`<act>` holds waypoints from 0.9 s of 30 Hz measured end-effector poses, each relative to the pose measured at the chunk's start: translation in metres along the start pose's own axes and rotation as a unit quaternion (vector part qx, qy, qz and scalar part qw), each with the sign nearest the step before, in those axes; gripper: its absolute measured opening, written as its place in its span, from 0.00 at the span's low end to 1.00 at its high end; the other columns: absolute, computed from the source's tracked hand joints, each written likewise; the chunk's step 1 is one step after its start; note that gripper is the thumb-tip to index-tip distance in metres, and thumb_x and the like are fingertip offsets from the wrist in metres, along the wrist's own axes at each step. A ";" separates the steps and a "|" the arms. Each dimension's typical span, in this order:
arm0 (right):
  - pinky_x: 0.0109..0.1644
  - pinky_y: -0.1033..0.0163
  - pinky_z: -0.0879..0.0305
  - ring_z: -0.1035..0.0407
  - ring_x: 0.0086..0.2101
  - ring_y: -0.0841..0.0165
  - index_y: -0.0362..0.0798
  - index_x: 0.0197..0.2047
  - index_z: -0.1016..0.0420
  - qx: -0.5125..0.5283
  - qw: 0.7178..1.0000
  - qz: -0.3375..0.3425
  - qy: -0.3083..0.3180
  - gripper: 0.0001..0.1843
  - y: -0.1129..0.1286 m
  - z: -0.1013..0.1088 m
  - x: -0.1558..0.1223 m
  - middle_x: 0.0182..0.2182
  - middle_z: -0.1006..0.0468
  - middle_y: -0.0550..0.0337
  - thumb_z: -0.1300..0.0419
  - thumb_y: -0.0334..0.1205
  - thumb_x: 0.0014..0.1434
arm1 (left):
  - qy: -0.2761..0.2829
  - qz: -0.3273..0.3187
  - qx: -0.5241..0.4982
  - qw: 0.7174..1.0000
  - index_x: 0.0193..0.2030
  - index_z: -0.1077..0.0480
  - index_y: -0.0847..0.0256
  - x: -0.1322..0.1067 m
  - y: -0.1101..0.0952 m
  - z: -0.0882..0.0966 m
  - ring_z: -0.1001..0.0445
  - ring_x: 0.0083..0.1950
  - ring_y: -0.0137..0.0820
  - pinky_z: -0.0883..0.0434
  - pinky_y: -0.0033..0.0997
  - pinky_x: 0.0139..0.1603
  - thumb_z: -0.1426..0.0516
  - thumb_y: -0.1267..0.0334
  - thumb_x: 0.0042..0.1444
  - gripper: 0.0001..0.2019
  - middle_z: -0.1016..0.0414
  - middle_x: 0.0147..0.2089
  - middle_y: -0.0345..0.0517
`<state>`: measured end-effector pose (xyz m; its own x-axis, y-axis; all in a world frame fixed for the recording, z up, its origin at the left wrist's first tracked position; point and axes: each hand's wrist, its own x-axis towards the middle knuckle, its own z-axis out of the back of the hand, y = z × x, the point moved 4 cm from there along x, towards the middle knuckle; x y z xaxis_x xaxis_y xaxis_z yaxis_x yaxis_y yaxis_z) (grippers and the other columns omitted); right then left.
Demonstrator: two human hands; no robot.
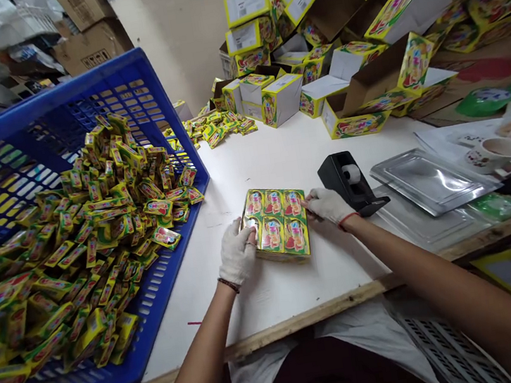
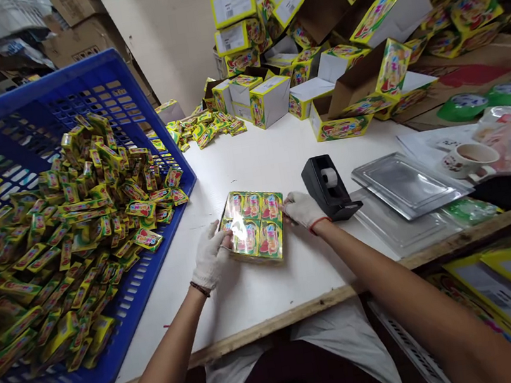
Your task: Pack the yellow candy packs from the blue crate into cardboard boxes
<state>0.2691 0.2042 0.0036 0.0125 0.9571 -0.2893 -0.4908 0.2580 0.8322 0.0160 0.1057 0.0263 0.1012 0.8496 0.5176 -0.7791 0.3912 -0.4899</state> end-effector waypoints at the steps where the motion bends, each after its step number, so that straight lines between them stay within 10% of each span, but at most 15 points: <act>1: 0.25 0.65 0.36 0.33 0.20 0.69 0.50 0.32 0.33 -0.030 0.999 0.023 -0.022 0.09 0.009 0.000 0.012 0.19 0.28 0.63 0.39 0.44 0.59 | 0.010 -0.006 -0.020 1.000 0.45 0.24 0.57 -0.003 0.007 -0.001 0.29 0.57 0.42 0.28 0.44 0.55 0.47 0.64 0.61 0.11 0.30 0.57 0.54; 9: 0.64 0.48 0.43 0.38 0.61 0.53 0.47 0.53 0.23 -0.194 0.936 0.294 0.013 0.20 0.033 -0.032 -0.014 0.57 0.28 0.44 0.43 0.41 0.59 | -0.071 -0.033 -0.109 0.991 0.54 0.28 0.56 -0.073 -0.016 -0.023 0.27 0.49 0.36 0.25 0.35 0.45 0.42 0.71 0.57 0.17 0.33 0.54 0.54; 14: 0.63 0.32 0.52 0.44 0.64 0.39 0.41 0.65 0.32 -0.368 0.783 0.497 0.068 0.36 0.002 -0.036 -0.070 0.64 0.35 0.31 0.37 0.49 0.57 | -0.069 0.062 -0.168 0.981 0.46 0.29 0.57 -0.065 -0.025 -0.014 0.27 0.41 0.32 0.26 0.32 0.40 0.40 0.65 0.57 0.10 0.30 0.43 0.47; 16: 0.62 0.32 0.50 0.42 0.62 0.40 0.41 0.67 0.34 -0.407 0.738 0.536 0.039 0.38 -0.007 -0.037 -0.077 0.63 0.33 0.31 0.36 0.44 0.55 | -0.042 0.241 -0.276 0.929 0.46 0.33 0.58 -0.056 -0.019 -0.010 0.28 0.33 0.29 0.28 0.30 0.35 0.36 0.57 0.53 0.17 0.30 0.38 0.43; 19: 0.63 0.35 0.49 0.39 0.61 0.44 0.42 0.67 0.34 -0.411 0.708 0.573 0.020 0.36 -0.010 -0.039 -0.076 0.62 0.31 0.36 0.37 0.38 0.55 | 0.000 0.488 -0.410 0.770 0.48 0.37 0.59 -0.051 -0.015 -0.012 0.32 0.25 0.26 0.33 0.26 0.28 0.33 0.49 0.45 0.28 0.31 0.29 0.36; 27: 0.64 0.40 0.45 0.37 0.61 0.50 0.45 0.65 0.32 -0.394 0.684 0.613 0.038 0.31 -0.007 -0.045 -0.073 0.61 0.28 0.41 0.40 0.35 0.58 | 0.026 0.572 -0.468 0.673 0.25 0.35 0.61 -0.050 -0.029 -0.008 0.47 0.17 0.18 0.51 0.21 0.17 0.31 0.56 0.33 0.19 0.40 0.18 0.32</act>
<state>0.2323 0.1260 -0.0027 -0.8593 0.3738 0.3491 -0.4097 -0.9116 -0.0323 0.0389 0.0551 0.0090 -0.1926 0.7861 -0.5873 0.3625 -0.4992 -0.7870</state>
